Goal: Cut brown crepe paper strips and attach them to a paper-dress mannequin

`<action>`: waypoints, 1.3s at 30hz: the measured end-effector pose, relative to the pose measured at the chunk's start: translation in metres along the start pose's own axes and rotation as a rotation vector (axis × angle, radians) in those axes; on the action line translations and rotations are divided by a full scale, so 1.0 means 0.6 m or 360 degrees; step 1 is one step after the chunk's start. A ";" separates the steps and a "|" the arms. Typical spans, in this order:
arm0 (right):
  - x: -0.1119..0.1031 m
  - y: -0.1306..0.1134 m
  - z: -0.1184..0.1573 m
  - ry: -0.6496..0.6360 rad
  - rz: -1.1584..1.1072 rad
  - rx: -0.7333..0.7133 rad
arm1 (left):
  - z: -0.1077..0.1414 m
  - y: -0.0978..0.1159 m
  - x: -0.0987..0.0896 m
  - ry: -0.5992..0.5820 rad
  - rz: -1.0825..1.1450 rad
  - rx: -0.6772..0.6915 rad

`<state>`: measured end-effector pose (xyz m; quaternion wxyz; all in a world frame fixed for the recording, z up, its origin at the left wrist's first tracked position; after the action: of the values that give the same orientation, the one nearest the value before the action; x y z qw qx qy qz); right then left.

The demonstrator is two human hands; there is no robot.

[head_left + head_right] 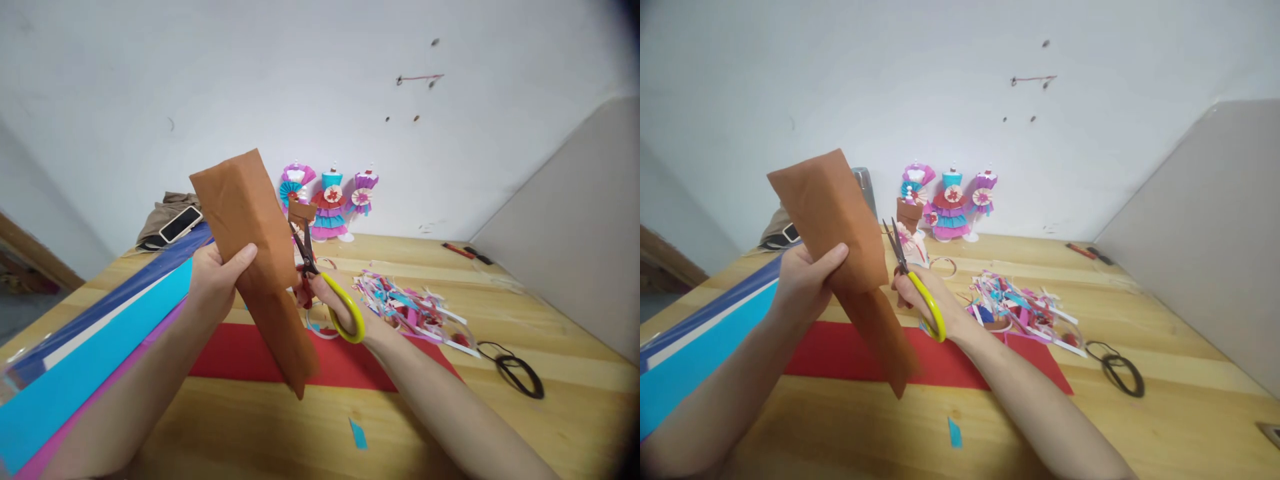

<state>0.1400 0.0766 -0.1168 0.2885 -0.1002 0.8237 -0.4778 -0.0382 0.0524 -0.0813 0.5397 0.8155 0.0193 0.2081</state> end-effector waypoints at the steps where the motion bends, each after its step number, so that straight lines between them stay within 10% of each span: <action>1: -0.001 0.002 0.000 0.0009 -0.0010 0.0008 | -0.001 0.000 0.000 0.0007 -0.0012 0.0007; 39: 0.000 -0.026 -0.012 0.0042 0.0100 -0.0007 | 0.002 -0.011 0.005 0.0001 -0.0275 -0.0021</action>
<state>0.1346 0.0737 -0.1009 0.2922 -0.0686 0.8313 -0.4679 -0.0336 0.0549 -0.0867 0.5610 0.8071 0.0886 0.1612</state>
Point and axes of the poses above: each hand's wrist, its own z-axis away from the middle knuckle, its own x-axis out of the palm, y = z × x, the point moved 6 cm from there along -z, towards the middle knuckle, and after that the axes turned 3 degrees about z, right-handed, at the moved point
